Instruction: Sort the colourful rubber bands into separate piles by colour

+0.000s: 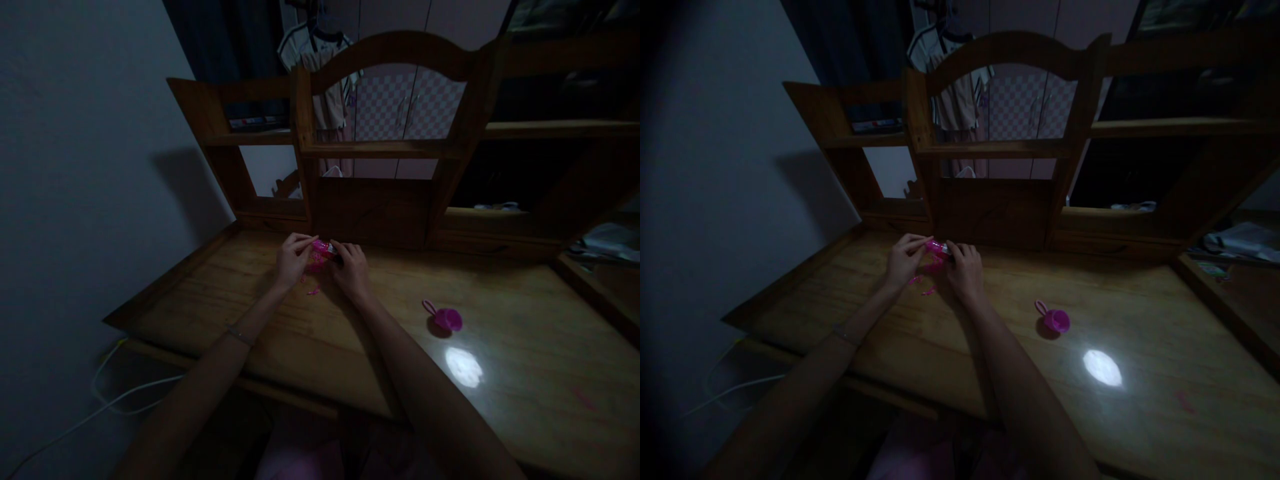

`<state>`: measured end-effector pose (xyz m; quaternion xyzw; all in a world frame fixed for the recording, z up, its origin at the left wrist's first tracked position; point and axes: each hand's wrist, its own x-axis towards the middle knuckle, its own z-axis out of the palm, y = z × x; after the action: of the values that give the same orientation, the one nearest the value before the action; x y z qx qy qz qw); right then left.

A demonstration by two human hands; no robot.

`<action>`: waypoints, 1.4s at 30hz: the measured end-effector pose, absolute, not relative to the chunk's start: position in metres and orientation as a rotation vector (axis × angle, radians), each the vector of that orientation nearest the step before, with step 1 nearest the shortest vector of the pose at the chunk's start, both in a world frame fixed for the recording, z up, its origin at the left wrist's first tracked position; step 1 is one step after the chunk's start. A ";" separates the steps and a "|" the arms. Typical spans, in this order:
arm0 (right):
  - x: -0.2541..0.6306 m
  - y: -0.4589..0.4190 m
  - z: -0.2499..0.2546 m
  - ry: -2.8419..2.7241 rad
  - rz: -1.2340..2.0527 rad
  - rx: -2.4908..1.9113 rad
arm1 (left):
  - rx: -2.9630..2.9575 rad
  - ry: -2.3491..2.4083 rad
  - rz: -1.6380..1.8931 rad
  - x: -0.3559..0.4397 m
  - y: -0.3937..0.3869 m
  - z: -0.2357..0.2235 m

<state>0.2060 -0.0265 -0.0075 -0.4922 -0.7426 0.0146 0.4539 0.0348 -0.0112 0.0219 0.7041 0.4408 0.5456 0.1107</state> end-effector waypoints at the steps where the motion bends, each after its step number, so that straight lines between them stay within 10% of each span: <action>1: 0.206 -0.027 -0.007 -1.831 0.041 -1.210 | 2.067 1.294 1.606 0.035 -0.012 0.022; 42: 0.208 -0.025 -0.010 -1.752 0.121 -1.096 | 1.943 1.096 1.744 0.030 -0.006 0.023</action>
<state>0.2080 -0.0247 -0.0098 -0.4554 -0.7278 0.0503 0.5102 0.0303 -0.0060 0.0225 0.6781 0.3823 0.6084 0.1544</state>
